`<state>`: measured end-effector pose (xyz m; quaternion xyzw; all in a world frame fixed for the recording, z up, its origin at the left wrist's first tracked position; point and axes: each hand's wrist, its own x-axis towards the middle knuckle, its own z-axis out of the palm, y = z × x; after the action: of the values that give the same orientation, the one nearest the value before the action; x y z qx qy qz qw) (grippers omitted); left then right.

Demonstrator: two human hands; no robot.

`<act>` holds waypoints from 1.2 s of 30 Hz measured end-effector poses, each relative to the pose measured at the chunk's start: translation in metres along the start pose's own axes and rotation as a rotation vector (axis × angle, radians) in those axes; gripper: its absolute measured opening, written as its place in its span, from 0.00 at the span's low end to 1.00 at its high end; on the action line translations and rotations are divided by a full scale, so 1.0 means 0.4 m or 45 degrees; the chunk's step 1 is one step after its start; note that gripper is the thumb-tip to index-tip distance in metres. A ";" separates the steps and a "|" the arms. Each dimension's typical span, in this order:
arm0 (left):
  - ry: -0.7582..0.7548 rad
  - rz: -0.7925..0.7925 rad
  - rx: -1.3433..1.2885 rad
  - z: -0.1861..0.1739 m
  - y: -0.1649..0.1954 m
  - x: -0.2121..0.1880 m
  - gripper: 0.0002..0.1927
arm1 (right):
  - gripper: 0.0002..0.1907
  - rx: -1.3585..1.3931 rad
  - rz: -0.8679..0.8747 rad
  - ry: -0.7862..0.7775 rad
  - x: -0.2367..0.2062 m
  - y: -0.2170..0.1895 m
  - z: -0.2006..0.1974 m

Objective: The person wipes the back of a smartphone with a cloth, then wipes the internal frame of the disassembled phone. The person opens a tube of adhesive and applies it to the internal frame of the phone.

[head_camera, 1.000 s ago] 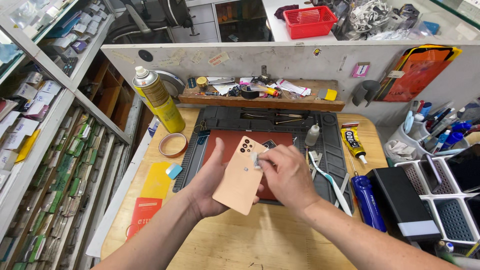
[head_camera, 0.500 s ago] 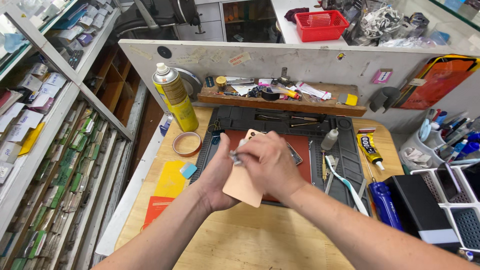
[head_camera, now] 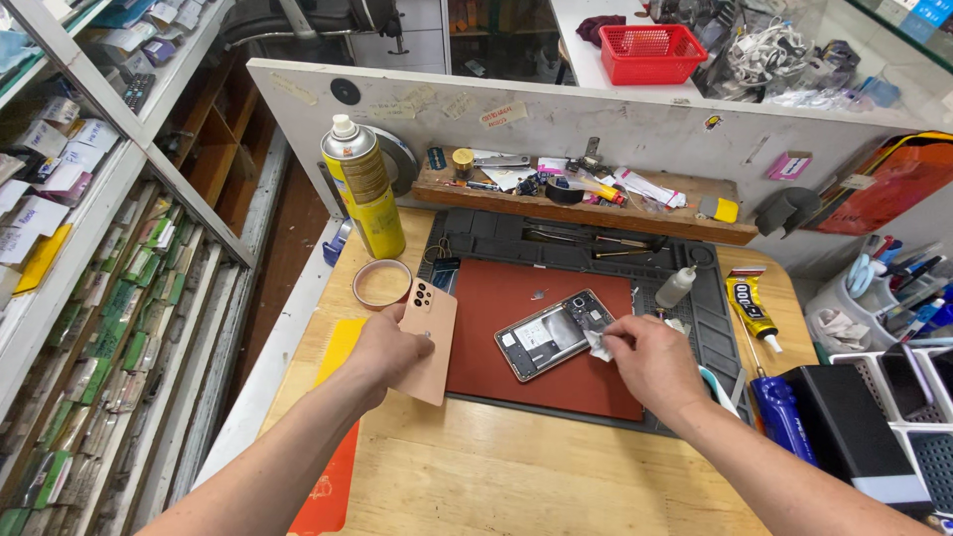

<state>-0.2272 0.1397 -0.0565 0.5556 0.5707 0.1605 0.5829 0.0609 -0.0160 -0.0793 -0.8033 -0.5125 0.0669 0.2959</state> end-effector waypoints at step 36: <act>-0.085 0.534 0.697 0.237 -0.064 0.089 0.43 | 0.04 -0.079 -0.448 -0.219 0.053 -0.144 0.221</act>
<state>-0.1482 0.1165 -0.1205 0.8015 0.4468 0.0994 0.3849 -0.0108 0.0554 -0.1162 -0.7013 -0.6704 0.0667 0.2331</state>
